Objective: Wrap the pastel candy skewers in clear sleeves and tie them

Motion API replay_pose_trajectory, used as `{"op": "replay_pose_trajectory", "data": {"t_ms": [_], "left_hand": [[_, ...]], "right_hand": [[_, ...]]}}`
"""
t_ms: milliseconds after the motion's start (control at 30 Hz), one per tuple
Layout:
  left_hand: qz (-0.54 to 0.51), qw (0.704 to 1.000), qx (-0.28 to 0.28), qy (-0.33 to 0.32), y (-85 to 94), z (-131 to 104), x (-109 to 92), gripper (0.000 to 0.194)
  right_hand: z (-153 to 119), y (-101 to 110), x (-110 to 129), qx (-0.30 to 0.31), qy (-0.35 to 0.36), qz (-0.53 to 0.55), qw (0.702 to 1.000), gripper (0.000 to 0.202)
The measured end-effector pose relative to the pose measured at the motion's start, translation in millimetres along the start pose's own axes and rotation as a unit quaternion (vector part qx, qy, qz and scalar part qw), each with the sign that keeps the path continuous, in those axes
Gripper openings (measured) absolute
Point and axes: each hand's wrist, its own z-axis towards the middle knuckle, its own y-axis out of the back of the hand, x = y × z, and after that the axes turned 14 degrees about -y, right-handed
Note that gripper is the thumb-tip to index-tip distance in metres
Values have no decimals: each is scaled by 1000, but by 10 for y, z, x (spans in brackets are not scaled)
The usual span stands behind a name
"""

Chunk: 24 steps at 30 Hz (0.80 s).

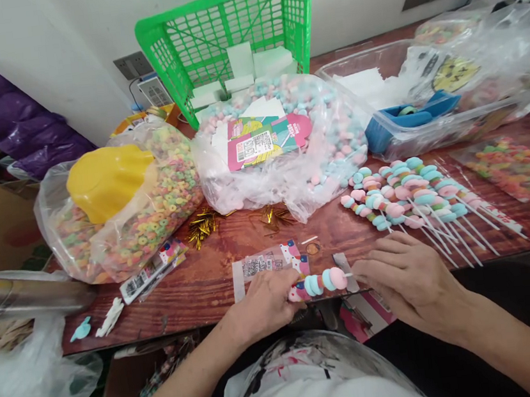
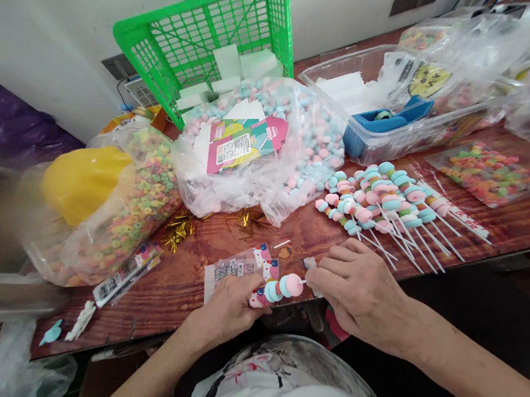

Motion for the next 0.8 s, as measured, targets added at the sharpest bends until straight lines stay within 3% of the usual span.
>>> {"op": "replay_pose_trajectory", "data": {"t_ms": [133, 333, 467, 567, 800], "left_hand": [[50, 998, -47, -1, -87, -30, 33, 17], [-79, 984, -149, 61, -69, 0, 5, 31], [-106, 991, -80, 31, -35, 26, -53, 28], [-157, 987, -30, -5, -31, 53, -83, 37], [-358, 933, -29, 0, -61, 92, -152, 47]], "right_hand": [[0, -10, 6, 6, -53, 36, 998, 16], [-29, -4, 36, -20, -60, 63, 996, 17], [2, 50, 28, -1, -9, 14, 1000, 22], [81, 104, 25, 4, 44, -12, 999, 24], [234, 130, 33, 31, 101, -35, 994, 20]]}}
